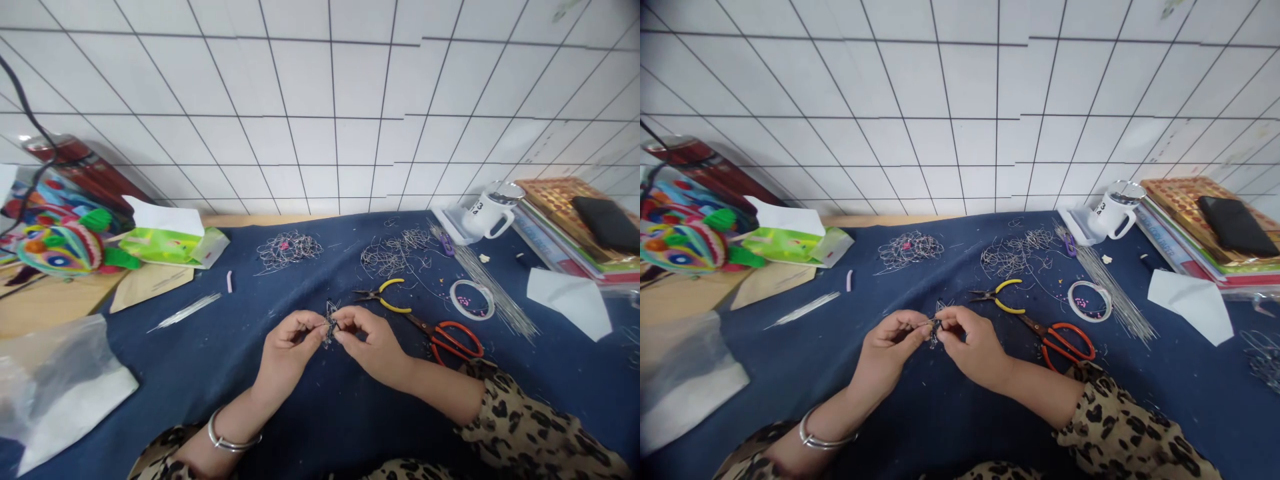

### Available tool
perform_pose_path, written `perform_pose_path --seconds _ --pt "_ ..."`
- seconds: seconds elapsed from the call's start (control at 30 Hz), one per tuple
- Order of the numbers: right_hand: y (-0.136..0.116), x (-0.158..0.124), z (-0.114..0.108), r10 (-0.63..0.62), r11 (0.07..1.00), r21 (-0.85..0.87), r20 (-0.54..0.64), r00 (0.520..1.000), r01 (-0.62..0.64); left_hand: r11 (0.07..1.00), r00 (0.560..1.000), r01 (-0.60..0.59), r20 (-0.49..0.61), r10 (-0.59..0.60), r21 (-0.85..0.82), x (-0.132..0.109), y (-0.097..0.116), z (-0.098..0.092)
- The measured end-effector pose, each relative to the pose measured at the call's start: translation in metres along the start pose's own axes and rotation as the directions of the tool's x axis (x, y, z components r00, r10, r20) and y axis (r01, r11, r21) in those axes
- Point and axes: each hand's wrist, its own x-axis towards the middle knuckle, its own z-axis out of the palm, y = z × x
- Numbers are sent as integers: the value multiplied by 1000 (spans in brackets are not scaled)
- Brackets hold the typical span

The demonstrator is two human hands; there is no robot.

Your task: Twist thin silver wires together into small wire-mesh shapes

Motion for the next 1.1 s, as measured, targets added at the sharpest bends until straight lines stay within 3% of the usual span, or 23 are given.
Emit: perform_pose_path --seconds 0.13,0.27,0.63,0.8,0.93,1.1 --pt "-1 4 -6 -38 998 -56 -38 999 35 996 997 5 -77 -12 -90 5 1 -2" --pt "-3 7 -12 -40 997 -60 -65 997 37 980 997 31 -68 -45 -194 8 4 -6" --pt "-14 11 -19 -33 999 10 21 999 32 972 996 54 -58 -69 -229 8 4 -7" --pt "-18 19 -17 -96 991 -94 -1 995 95 968 995 79 -38 -91 -237 9 4 -6" --pt "-16 26 -14 -48 988 -143 49 998 55 960 993 94 -40 -109 -264 10 4 -6" --pt "-8 31 -9 -92 939 -332 20 996 93 963 994 96 -24 -105 -251 9 3 -6"
